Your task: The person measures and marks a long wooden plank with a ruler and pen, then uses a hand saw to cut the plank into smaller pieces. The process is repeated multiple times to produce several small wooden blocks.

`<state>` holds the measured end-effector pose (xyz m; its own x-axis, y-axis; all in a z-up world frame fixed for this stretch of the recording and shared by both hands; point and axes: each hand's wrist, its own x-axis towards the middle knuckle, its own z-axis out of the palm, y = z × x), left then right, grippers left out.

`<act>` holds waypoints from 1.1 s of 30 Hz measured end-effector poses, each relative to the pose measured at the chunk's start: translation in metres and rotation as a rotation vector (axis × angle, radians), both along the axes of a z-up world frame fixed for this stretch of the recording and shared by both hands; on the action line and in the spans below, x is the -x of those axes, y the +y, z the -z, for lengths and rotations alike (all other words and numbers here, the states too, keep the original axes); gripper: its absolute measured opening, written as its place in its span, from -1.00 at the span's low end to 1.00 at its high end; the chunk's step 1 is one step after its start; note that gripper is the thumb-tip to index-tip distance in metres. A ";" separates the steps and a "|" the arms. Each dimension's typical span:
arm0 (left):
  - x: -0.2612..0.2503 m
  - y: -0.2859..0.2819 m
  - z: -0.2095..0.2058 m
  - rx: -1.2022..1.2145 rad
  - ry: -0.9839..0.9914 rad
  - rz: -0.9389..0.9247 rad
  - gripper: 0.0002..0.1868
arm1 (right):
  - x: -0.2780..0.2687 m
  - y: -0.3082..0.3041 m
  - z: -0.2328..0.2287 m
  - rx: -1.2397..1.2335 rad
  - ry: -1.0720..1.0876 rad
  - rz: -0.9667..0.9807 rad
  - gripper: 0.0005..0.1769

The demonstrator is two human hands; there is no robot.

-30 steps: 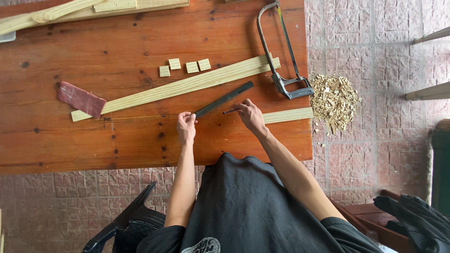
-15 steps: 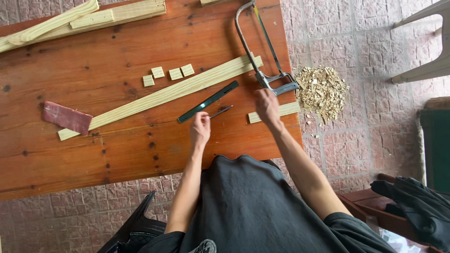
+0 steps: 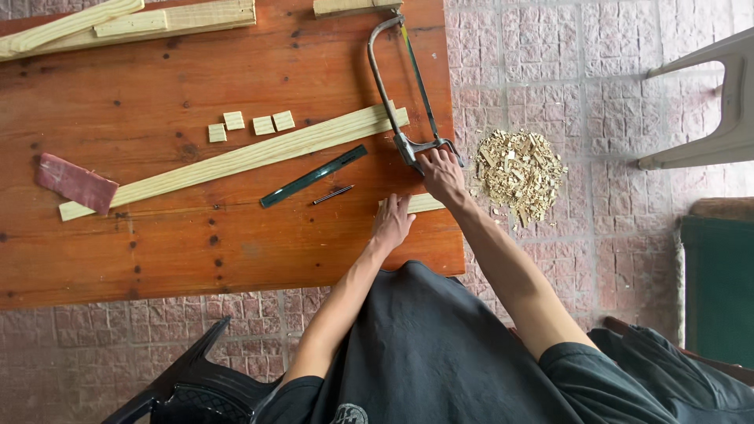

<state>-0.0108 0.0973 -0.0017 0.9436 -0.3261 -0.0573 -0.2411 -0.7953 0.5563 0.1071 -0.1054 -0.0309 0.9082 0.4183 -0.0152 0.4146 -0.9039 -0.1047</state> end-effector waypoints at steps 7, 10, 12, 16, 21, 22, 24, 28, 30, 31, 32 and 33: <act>-0.013 -0.031 0.011 -0.059 0.034 -0.103 -0.50 | -0.009 -0.017 -0.060 -0.190 -0.073 -0.040 -0.62; -0.032 -0.034 0.002 -0.044 0.031 -0.168 -0.45 | 0.003 -0.025 -0.130 -0.402 -0.138 0.154 -0.68; -0.047 -0.037 0.012 -0.062 0.045 -0.162 -0.49 | 0.015 -0.036 -0.159 -0.707 -0.103 0.309 -0.78; -0.069 -0.050 0.021 -0.150 0.023 -0.181 -0.49 | 0.062 -0.067 -0.205 -1.299 0.022 0.675 -0.70; -0.085 -0.070 0.002 -0.025 0.055 -0.098 -0.39 | 0.103 -0.071 -0.250 -1.481 -0.016 0.849 -0.69; -0.087 -0.073 -0.007 0.019 0.093 -0.094 -0.34 | 0.107 -0.071 -0.253 -1.539 0.007 0.888 -0.65; -0.092 -0.076 0.005 -0.007 0.121 -0.075 -0.36 | 0.117 -0.076 -0.235 -1.527 0.013 0.930 -0.66; -0.099 -0.087 0.016 -0.096 0.129 -0.062 -0.40 | 0.131 -0.074 -0.213 -1.513 0.028 1.036 -0.63; -0.101 -0.089 0.016 -0.134 0.111 -0.063 -0.42 | 0.131 -0.066 -0.219 -1.505 0.053 1.050 -0.64; -0.099 -0.092 0.016 -0.168 0.095 -0.071 -0.43 | 0.133 -0.063 -0.222 -1.492 0.083 1.058 -0.65; -0.098 -0.093 0.018 -0.167 0.099 -0.070 -0.43 | 0.134 -0.062 -0.225 -1.489 0.085 1.063 -0.65; -0.100 -0.093 0.020 -0.169 0.102 -0.073 -0.43 | 0.133 -0.059 -0.227 -1.463 0.103 1.065 -0.67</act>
